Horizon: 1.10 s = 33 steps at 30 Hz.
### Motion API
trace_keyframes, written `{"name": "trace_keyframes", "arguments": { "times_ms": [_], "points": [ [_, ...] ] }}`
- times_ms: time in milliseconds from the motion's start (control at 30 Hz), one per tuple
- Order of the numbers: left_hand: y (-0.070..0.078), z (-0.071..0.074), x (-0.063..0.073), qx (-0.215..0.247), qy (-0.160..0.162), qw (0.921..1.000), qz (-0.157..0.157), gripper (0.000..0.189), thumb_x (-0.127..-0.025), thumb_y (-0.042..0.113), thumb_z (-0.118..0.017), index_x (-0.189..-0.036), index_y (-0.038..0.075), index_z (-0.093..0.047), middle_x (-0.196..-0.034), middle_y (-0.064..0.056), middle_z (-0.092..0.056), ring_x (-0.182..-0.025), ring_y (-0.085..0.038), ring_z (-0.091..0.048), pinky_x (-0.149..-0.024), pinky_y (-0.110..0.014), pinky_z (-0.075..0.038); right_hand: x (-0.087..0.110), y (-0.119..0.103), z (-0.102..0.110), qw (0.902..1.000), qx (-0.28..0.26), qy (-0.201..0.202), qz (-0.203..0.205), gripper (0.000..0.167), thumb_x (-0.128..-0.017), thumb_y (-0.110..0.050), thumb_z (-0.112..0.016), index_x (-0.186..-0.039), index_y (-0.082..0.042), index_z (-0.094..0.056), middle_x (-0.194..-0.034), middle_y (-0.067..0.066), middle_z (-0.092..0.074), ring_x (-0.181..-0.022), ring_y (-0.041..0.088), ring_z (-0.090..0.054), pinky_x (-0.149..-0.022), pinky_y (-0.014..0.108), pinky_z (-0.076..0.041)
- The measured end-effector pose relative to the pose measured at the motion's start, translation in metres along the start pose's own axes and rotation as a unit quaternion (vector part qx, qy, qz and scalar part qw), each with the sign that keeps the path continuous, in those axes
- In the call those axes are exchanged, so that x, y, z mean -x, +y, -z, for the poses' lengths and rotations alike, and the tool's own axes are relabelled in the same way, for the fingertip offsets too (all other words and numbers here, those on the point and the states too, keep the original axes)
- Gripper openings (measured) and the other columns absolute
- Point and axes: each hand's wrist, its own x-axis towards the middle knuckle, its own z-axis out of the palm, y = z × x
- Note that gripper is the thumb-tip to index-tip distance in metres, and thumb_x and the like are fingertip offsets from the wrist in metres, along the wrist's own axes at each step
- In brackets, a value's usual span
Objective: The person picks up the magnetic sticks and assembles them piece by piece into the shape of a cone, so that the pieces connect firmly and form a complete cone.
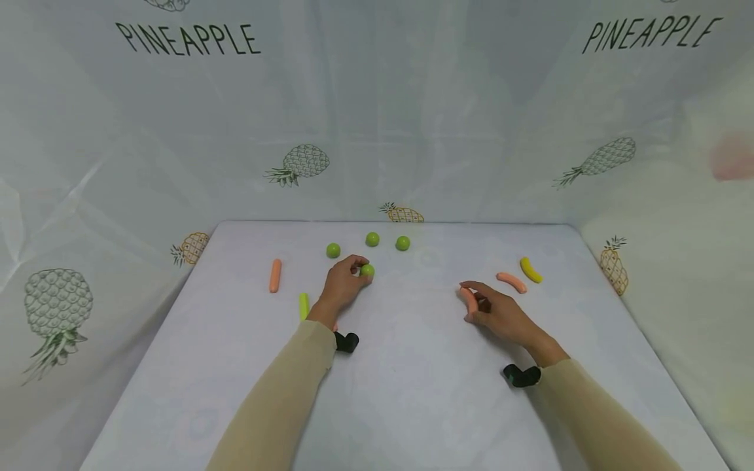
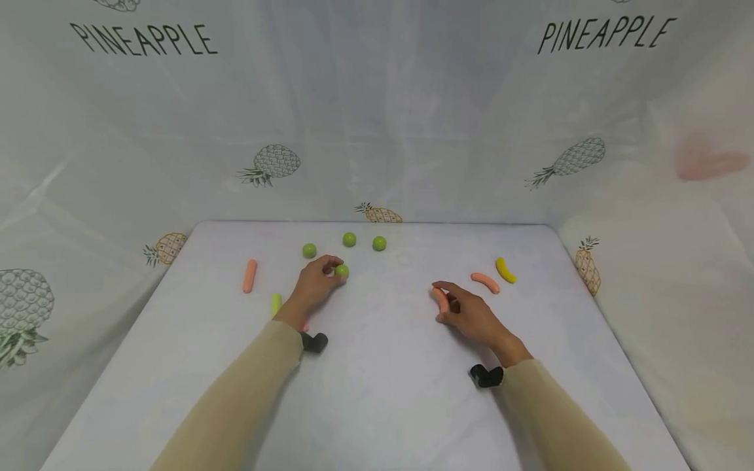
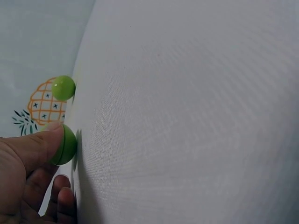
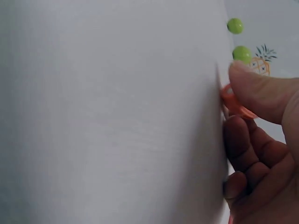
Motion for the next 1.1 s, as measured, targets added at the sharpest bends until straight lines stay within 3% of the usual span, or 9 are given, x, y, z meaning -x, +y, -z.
{"name": "trace_keyframes", "arguments": {
  "times_ms": [333,533,767,1100],
  "points": [
    [-0.001,-0.001,0.003,-0.002,0.003,0.9999,-0.015,0.036,-0.096,0.018,-0.079,-0.13,0.016,-0.069,-0.132,-0.006,-0.068,-0.124,-0.028,-0.058,-0.108,-0.046,-0.047,0.0,0.0,-0.007,0.9979,-0.003,0.063,0.01,0.054,-0.103,-0.015,-0.07,-0.154,-0.02,-0.054,-0.123,0.011,-0.075,-0.1,0.021,-0.068,-0.087,0.024,-0.049],
    [0.001,-0.003,0.007,-0.001,-0.004,0.9999,-0.012,0.035,-0.097,0.018,-0.079,-0.13,0.017,-0.069,-0.127,-0.006,-0.068,-0.119,-0.026,-0.06,-0.105,-0.045,-0.048,0.0,0.0,-0.011,0.9965,0.001,0.084,-0.002,0.047,-0.107,-0.018,-0.065,-0.153,-0.02,-0.056,-0.125,0.011,-0.075,-0.11,0.026,-0.069,-0.094,0.031,-0.048],
    [0.004,-0.006,0.012,0.01,-0.016,0.9998,-0.011,0.035,-0.096,0.017,-0.079,-0.13,0.017,-0.069,-0.122,-0.005,-0.07,-0.117,-0.025,-0.063,-0.103,-0.044,-0.051,-0.001,-0.002,-0.011,0.9937,-0.027,0.104,-0.033,0.04,-0.107,-0.032,-0.064,-0.145,-0.022,-0.061,-0.11,0.007,-0.079,-0.111,0.024,-0.069,-0.099,0.035,-0.044],
    [0.0,-0.011,0.016,0.008,-0.029,0.9989,-0.036,0.031,-0.096,0.02,-0.08,-0.126,0.02,-0.072,-0.12,-0.002,-0.073,-0.115,-0.021,-0.067,-0.105,-0.042,-0.052,-0.005,-0.004,-0.016,0.9888,-0.065,0.124,-0.05,0.038,-0.105,-0.035,-0.067,-0.141,-0.022,-0.066,-0.113,0.009,-0.08,-0.11,0.024,-0.07,-0.087,0.021,-0.044]
  ]
}}
